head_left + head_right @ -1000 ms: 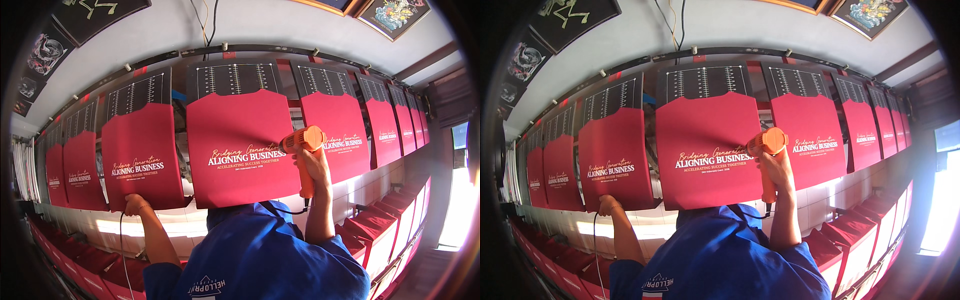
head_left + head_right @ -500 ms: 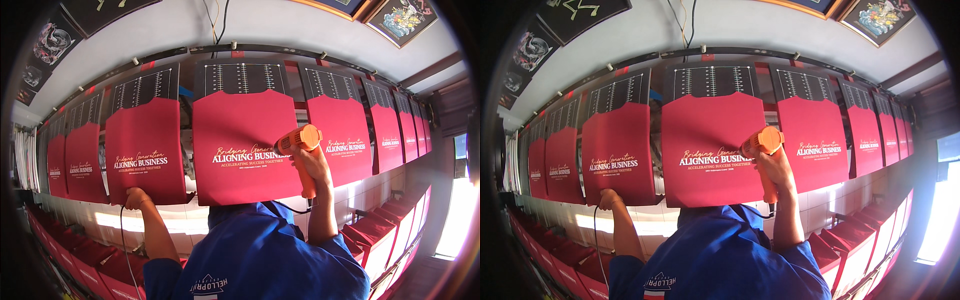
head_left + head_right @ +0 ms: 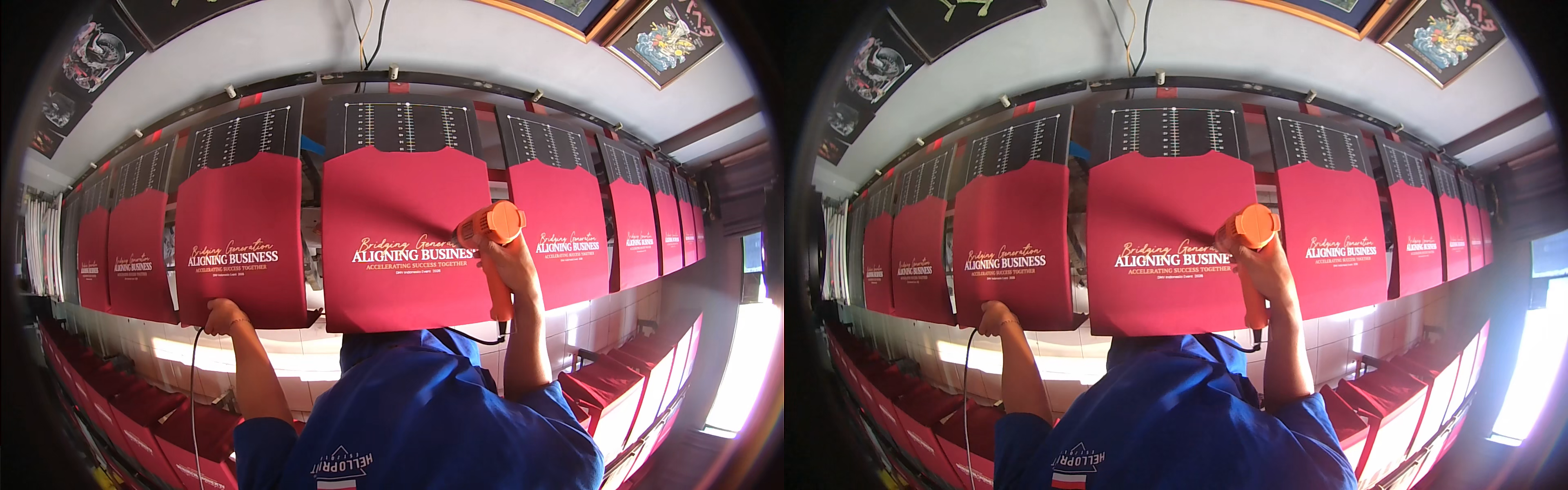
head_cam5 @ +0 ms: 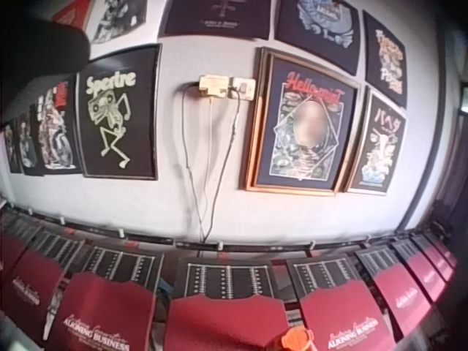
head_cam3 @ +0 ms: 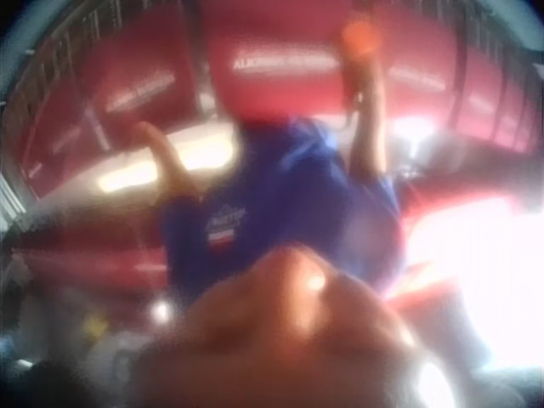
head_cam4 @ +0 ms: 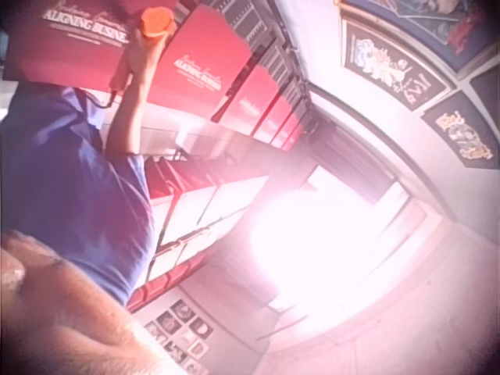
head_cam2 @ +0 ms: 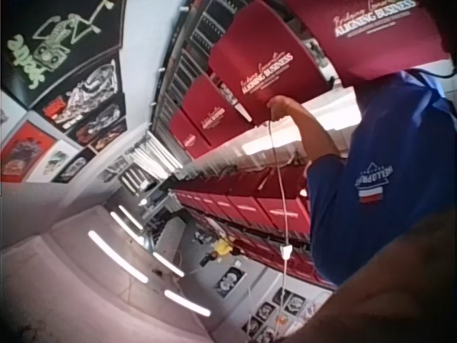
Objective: The person uses a heat gun to dry the ink on several red shirts mounted on a printing rack, moving the gun across the printed design on each shirt one at a time.
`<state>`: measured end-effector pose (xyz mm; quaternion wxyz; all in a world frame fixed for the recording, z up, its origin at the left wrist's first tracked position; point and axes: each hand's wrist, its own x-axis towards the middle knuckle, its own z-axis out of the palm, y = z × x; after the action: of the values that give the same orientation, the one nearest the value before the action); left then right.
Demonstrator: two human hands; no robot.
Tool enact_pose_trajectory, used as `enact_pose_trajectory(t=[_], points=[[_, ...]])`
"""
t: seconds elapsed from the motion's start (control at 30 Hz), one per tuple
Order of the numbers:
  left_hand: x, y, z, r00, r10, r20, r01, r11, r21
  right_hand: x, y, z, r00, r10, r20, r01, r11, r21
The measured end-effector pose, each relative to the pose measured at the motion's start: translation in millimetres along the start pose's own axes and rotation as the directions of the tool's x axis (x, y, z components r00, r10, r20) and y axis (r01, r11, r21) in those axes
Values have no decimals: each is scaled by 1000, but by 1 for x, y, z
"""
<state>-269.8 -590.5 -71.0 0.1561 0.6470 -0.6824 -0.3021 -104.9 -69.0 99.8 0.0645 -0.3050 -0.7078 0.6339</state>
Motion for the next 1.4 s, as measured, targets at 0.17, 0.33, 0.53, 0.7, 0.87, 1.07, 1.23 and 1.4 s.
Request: enact_pose_trajectory(t=[0.17, 0.33, 0.53, 0.7, 0.87, 1.07, 1.23, 1.4], points=[[15, -6, 9, 998, 1, -62, 2, 999, 49, -4, -3, 2, 997, 73, 20, -74, 997, 19], [10, -4, 8, 999, 7, -39, -4, 998, 66, -5, -2, 2, 993, 93, 79, -96, 995, 33], [12, -3, 7, 998, 16, -62, -12, 997, 73, -3, -4, 8, 990, 91, 107, -97, 994, 48], [11, -2, 7, 998, 12, -63, -8, 997, 70, -5, -7, 16, 997, 46, 62, -46, 999, -1], [1, 2, 2, 999, -3, -49, 5, 999, 37, -4, -3, 16, 993, 60, 98, -68, 995, 76], [12, -3, 7, 997, 9, -73, -5, 999, 51, -3, -5, 21, 977, 81, 197, -91, 995, 43], [7, 0, 4, 999, 12, -40, -10, 999, 53, 0, -4, 26, 979, 68, 190, -61, 997, -41], [2, 2, -1, 1000, 15, -14, -14, 999, 50, -1, -7, 34, 985, 35, 169, -28, 999, -45]])
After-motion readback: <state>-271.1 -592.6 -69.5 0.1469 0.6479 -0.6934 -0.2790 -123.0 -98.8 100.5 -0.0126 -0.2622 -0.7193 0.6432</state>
